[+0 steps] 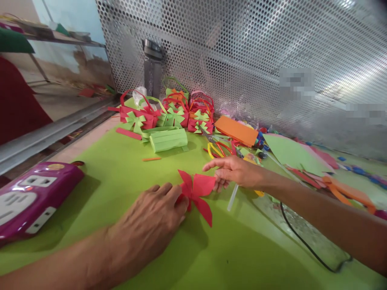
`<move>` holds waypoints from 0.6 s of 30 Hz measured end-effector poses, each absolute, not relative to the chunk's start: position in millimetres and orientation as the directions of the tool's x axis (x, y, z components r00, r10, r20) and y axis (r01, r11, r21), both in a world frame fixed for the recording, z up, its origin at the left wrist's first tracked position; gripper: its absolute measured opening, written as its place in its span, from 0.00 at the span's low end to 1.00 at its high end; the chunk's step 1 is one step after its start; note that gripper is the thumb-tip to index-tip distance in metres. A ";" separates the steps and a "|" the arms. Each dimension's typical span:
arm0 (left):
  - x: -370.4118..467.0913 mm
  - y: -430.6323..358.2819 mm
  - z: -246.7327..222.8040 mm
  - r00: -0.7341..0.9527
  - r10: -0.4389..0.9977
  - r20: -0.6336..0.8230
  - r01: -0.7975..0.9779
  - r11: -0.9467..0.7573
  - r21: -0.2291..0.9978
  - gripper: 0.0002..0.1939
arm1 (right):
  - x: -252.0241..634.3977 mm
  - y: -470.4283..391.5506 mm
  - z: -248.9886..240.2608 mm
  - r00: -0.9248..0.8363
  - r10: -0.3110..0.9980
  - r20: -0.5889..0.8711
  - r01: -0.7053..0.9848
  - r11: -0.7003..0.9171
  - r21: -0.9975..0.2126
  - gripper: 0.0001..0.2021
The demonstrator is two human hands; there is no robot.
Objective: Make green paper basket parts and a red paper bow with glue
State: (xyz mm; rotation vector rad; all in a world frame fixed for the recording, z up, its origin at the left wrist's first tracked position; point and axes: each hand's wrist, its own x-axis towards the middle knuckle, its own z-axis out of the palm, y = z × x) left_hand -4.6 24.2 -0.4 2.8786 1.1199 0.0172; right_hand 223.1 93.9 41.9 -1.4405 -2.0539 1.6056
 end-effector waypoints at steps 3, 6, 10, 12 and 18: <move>-5.1 24.0 -1.0 0.746 0.666 0.013 0.665 -0.746 0.036 0.10 | 225.9 92.8 42.4 -0.573 0.725 -0.382 0.562 0.007 -0.827 0.16; -4.9 24.8 -1.8 0.739 0.672 0.035 0.671 -0.740 0.035 0.09 | 227.1 91.6 41.9 -0.625 0.685 -0.374 0.542 0.037 -0.839 0.14; -4.1 25.4 -2.3 0.735 0.677 0.044 0.676 -0.736 0.043 0.09 | 225.0 92.4 40.3 -0.656 0.633 -0.412 0.527 -0.007 -0.850 0.13; -4.1 24.6 -2.3 0.732 0.681 0.036 0.680 -0.733 0.032 0.09 | 223.5 95.2 37.1 -0.650 0.612 -0.450 0.531 -0.058 -0.845 0.12; -4.8 22.5 -1.6 0.734 0.678 0.034 0.678 -0.735 0.014 0.09 | 217.4 105.9 25.6 -0.635 0.578 -0.513 0.500 -0.198 -0.843 0.10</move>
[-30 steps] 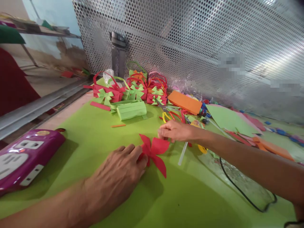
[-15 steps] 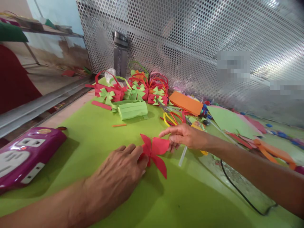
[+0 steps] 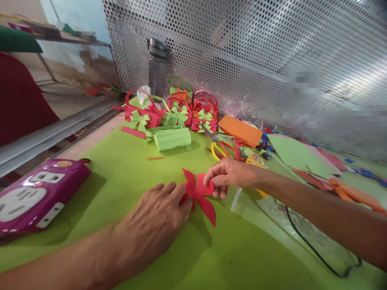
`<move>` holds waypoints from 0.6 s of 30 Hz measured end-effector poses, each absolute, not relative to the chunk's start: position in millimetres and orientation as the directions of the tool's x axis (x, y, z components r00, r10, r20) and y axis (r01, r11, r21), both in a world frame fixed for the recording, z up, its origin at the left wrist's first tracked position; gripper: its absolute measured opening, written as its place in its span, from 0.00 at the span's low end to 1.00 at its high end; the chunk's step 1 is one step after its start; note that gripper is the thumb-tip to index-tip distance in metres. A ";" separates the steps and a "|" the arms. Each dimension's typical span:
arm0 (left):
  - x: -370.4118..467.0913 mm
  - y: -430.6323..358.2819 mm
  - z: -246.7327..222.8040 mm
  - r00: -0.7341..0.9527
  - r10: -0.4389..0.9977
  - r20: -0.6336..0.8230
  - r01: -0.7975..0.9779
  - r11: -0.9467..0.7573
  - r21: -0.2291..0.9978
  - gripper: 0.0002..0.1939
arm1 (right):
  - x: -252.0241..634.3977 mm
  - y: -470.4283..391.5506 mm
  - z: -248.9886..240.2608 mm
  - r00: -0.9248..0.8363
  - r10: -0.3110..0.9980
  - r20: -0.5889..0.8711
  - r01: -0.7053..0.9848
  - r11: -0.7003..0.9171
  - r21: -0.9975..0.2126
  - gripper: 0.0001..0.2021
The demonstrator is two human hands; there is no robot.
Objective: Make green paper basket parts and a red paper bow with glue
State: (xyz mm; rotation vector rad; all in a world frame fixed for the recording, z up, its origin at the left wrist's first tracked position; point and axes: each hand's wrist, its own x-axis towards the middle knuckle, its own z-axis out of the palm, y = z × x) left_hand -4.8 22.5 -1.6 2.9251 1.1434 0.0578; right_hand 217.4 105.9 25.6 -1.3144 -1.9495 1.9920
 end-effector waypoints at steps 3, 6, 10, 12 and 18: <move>-5.2 22.8 -1.8 0.739 0.672 0.048 0.672 -0.741 0.016 0.09 | 213.2 107.2 24.7 -0.623 0.561 -0.545 0.522 -0.220 -0.824 0.10; -5.7 23.4 -2.7 0.745 0.662 0.079 0.664 -0.748 0.004 0.08 | 209.5 107.2 25.7 -0.639 0.525 -0.562 0.538 -0.218 -0.814 0.11; -6.0 24.3 -2.0 0.753 0.654 0.068 0.656 -0.755 0.000 0.07 | 204.7 107.9 27.3 -0.648 0.506 -0.570 0.548 -0.209 -0.810 0.09; -5.9 24.3 -0.7 0.751 0.658 0.052 0.659 -0.752 0.009 0.08 | 202.5 108.4 27.5 -0.639 0.513 -0.573 0.557 -0.205 -0.805 0.09; -5.5 24.7 0.9 0.754 0.656 0.030 0.656 -0.755 0.025 0.08 | 201.5 111.4 27.6 -0.676 0.456 -0.579 0.558 -0.195 -0.806 0.09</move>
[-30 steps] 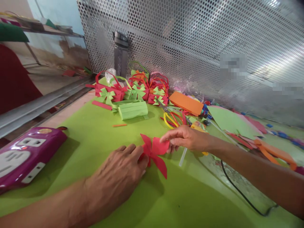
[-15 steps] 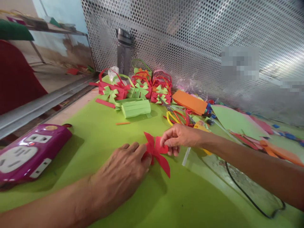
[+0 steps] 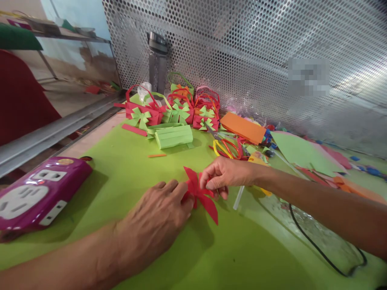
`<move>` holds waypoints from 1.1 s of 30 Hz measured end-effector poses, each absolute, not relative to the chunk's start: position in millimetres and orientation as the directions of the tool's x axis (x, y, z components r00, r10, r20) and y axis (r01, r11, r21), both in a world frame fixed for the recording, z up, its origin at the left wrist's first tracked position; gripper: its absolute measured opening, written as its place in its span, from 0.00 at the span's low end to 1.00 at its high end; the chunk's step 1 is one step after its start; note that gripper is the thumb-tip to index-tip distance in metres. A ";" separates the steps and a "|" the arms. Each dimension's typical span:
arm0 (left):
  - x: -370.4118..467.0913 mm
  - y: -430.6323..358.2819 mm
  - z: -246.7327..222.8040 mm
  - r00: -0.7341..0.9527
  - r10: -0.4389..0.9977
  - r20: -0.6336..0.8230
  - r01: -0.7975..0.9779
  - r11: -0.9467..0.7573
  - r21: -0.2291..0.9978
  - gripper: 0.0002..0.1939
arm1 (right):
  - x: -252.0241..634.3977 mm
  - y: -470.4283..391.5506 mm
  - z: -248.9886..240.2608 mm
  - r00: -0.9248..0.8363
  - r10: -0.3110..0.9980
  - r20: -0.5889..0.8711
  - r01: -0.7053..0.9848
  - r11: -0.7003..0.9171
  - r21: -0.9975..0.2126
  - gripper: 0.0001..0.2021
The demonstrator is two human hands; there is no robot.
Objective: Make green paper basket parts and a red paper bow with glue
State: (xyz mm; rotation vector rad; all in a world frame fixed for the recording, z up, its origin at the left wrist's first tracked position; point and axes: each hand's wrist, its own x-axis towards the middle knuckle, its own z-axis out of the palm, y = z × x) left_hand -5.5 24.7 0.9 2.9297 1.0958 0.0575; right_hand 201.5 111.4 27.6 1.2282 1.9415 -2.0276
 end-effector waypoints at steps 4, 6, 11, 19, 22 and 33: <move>-5.7 24.8 0.2 0.753 0.658 0.031 0.657 -0.753 0.029 0.08 | 202.0 114.9 28.8 -0.717 0.360 -0.597 0.569 -0.193 -0.799 0.08; -5.7 24.3 0.4 0.748 0.663 0.040 0.662 -0.749 0.031 0.09 | 200.7 116.3 29.3 -0.717 0.357 -0.599 0.578 -0.177 -0.797 0.06; -5.8 24.1 0.2 0.752 0.659 0.013 0.658 -0.752 0.034 0.09 | 196.5 118.0 29.5 -0.688 0.398 -0.607 0.599 -0.161 -0.784 0.05; -5.7 25.7 -2.2 0.744 0.668 0.017 0.667 -0.744 0.042 0.09 | 190.3 114.4 33.0 -0.585 0.478 -0.655 0.701 -0.106 -0.705 0.04; -5.9 25.5 -1.8 0.746 0.666 0.022 0.665 -0.746 0.039 0.09 | 186.5 113.4 35.8 -0.538 0.510 -0.671 0.743 -0.090 -0.664 0.04; -5.4 25.3 1.7 0.749 0.662 -0.004 0.662 -0.748 0.052 0.10 | 185.3 110.8 34.9 -0.539 0.525 -0.659 0.743 -0.071 -0.665 0.03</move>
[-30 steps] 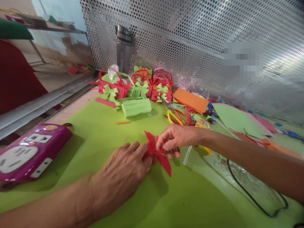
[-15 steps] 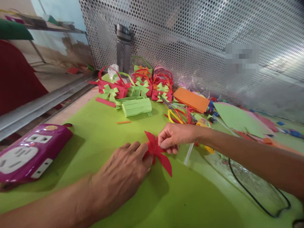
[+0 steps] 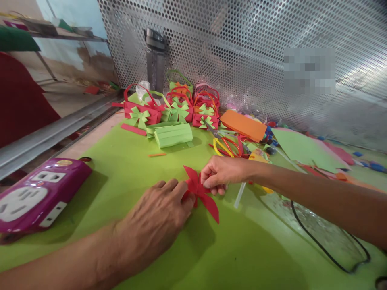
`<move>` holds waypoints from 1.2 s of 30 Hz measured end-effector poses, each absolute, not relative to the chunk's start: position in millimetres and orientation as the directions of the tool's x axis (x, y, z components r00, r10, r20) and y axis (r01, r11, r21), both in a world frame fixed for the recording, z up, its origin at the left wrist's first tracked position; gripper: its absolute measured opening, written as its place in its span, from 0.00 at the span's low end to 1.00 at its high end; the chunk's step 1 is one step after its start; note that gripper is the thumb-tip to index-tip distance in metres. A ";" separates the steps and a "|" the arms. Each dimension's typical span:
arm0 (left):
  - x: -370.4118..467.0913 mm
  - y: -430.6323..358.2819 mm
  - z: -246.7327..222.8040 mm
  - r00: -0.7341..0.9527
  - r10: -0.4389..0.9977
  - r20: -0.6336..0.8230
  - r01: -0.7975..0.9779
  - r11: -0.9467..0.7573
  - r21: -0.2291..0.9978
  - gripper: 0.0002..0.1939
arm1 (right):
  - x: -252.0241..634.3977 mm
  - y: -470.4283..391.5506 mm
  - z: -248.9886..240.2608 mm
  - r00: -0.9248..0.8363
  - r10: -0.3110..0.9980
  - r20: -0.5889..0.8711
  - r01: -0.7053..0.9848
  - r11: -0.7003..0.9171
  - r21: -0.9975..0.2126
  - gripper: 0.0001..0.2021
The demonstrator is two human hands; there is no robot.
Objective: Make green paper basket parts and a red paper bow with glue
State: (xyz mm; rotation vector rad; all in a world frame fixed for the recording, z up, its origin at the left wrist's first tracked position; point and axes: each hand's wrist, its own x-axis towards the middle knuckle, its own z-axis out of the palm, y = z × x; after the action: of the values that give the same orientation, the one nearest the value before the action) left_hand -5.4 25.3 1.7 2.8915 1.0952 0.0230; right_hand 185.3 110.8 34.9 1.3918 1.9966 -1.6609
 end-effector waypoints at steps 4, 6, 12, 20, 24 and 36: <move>-4.9 26.5 0.7 0.750 0.661 0.005 0.660 -0.750 0.045 0.09 | 185.8 110.2 31.4 -0.516 0.547 -0.660 0.744 -0.096 -0.661 0.01; -5.1 26.6 0.0 0.751 0.660 0.012 0.659 -0.751 0.039 0.09 | 185.7 110.1 30.6 -0.512 0.555 -0.656 0.741 -0.102 -0.664 0.01; -6.5 25.3 -1.7 0.752 0.658 0.034 0.658 -0.753 0.029 0.09 | 186.2 109.6 29.1 -0.525 0.559 -0.641 0.721 -0.107 -0.685 0.04; -6.7 26.3 -3.9 0.749 0.660 0.064 0.659 -0.751 0.027 0.07 | 187.0 108.8 25.5 -0.509 0.589 -0.627 0.731 -0.088 -0.676 0.03; -7.0 25.8 -5.9 0.748 0.658 0.092 0.659 -0.752 0.024 0.07 | 185.6 109.0 29.6 -0.517 0.582 -0.628 0.748 -0.049 -0.662 0.04; -6.3 24.8 -1.8 0.738 0.674 0.027 0.674 -0.738 0.031 0.09 | 179.7 110.9 44.8 -0.562 0.556 -0.612 0.819 0.270 -0.507 0.02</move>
State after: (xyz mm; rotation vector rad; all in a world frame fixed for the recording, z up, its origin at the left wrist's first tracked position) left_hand -6.3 24.8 -1.8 2.9106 1.1288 0.0566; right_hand 179.7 110.9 44.8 1.2585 2.2335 -1.1829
